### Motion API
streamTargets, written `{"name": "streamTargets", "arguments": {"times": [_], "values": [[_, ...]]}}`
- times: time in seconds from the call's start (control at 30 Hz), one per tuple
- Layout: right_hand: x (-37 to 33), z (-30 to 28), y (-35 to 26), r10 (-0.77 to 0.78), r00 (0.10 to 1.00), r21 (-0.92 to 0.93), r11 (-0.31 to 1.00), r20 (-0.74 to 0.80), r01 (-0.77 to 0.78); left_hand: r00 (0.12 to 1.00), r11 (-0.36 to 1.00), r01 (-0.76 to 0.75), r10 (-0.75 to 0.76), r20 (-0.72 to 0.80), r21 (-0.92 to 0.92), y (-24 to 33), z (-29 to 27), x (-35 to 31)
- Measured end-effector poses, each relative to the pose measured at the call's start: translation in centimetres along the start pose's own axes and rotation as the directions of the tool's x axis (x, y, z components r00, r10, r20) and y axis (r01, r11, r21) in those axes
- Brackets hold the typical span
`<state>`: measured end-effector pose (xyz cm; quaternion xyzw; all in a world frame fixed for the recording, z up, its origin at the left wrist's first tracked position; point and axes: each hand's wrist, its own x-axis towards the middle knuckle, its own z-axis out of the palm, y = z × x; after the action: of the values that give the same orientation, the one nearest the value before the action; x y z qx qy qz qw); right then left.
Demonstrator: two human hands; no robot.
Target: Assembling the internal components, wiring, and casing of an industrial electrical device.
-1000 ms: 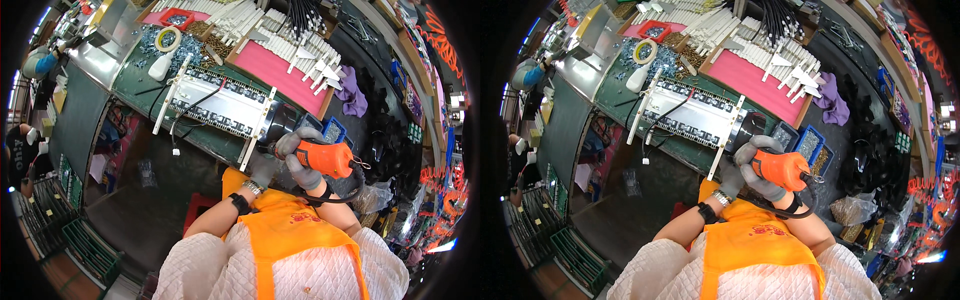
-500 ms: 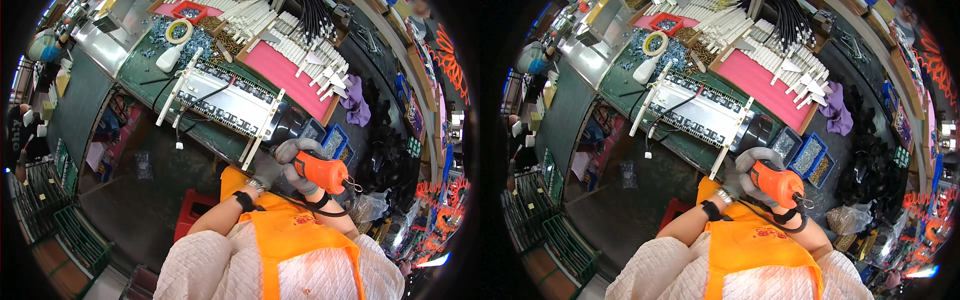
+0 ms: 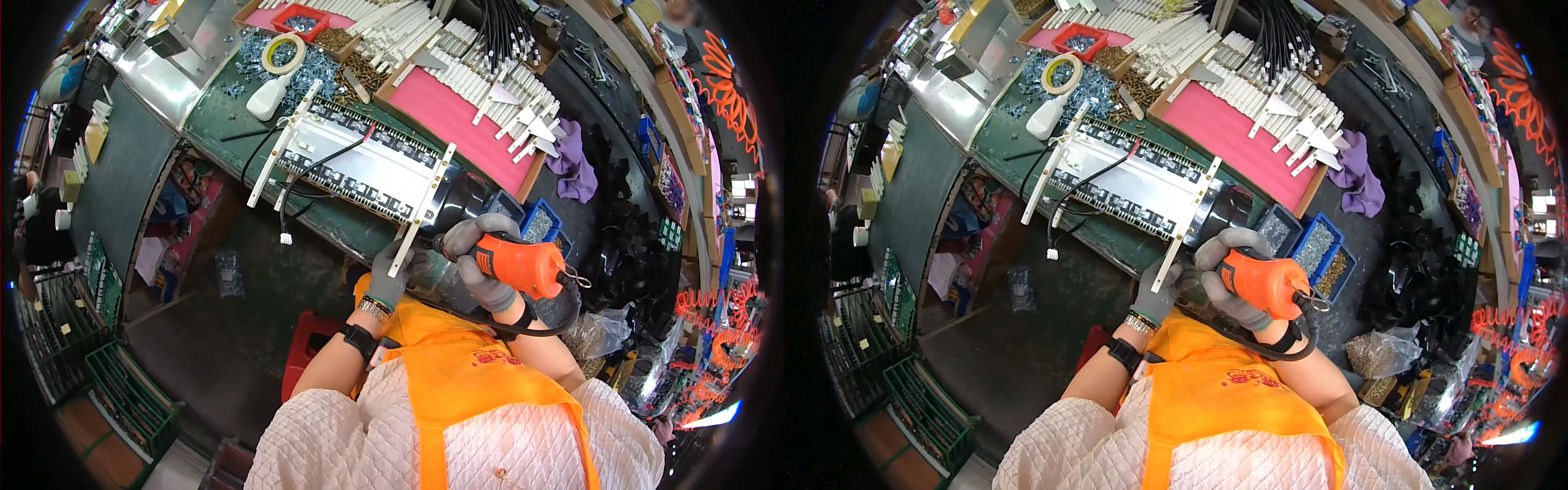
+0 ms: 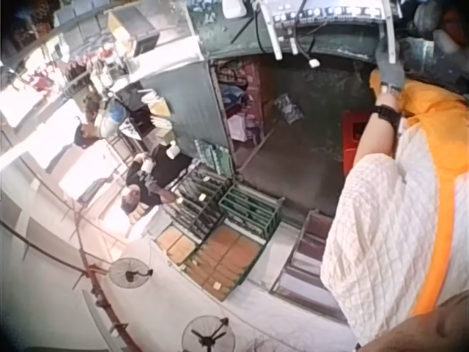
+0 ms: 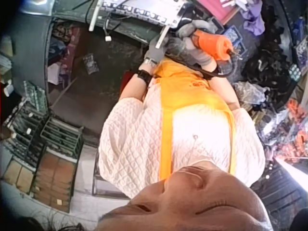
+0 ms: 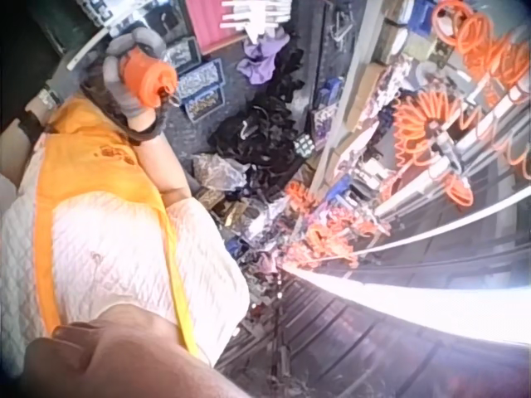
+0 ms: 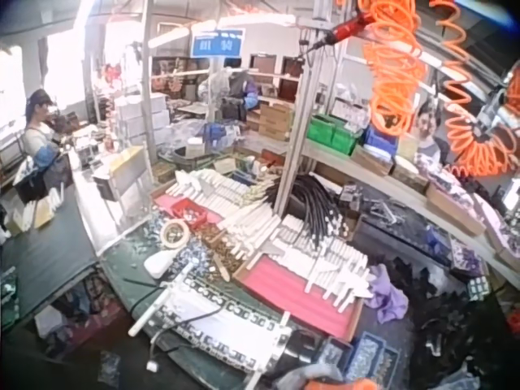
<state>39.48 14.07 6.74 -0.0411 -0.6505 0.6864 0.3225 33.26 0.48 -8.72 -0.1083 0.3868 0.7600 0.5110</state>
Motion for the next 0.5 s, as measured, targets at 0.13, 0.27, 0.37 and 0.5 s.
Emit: {"name": "streamTargets", "arguments": {"times": [0.13, 0.27, 0.37, 0.5], "values": [[-0.1, 0.0, 0.2, 0.004, 0.999, 0.091, 0.996, -0.032, -0.002, 0.999, 0.999, -0.002, 0.0, 0.037, 0.041, -0.4, -0.8, 1.2], [0.2, 0.0, 0.3, -0.014, 1.0, 0.096, 0.995, -0.015, 0.015, 0.999, 0.999, 0.034, -0.035, -0.031, -0.033, -0.4, -0.9, 1.9], [0.2, -0.2, 0.4, -0.011, 0.999, 0.096, 0.995, -0.031, 0.014, 0.999, 0.998, 0.029, -0.03, -0.029, -0.051, -0.3, -0.9, 1.7], [0.2, -0.4, 0.3, 0.019, 0.998, 0.056, 0.998, -0.063, -0.016, 0.989, 0.996, 0.072, -0.078, -0.129, -0.051, -0.2, -0.5, 1.9]]}}
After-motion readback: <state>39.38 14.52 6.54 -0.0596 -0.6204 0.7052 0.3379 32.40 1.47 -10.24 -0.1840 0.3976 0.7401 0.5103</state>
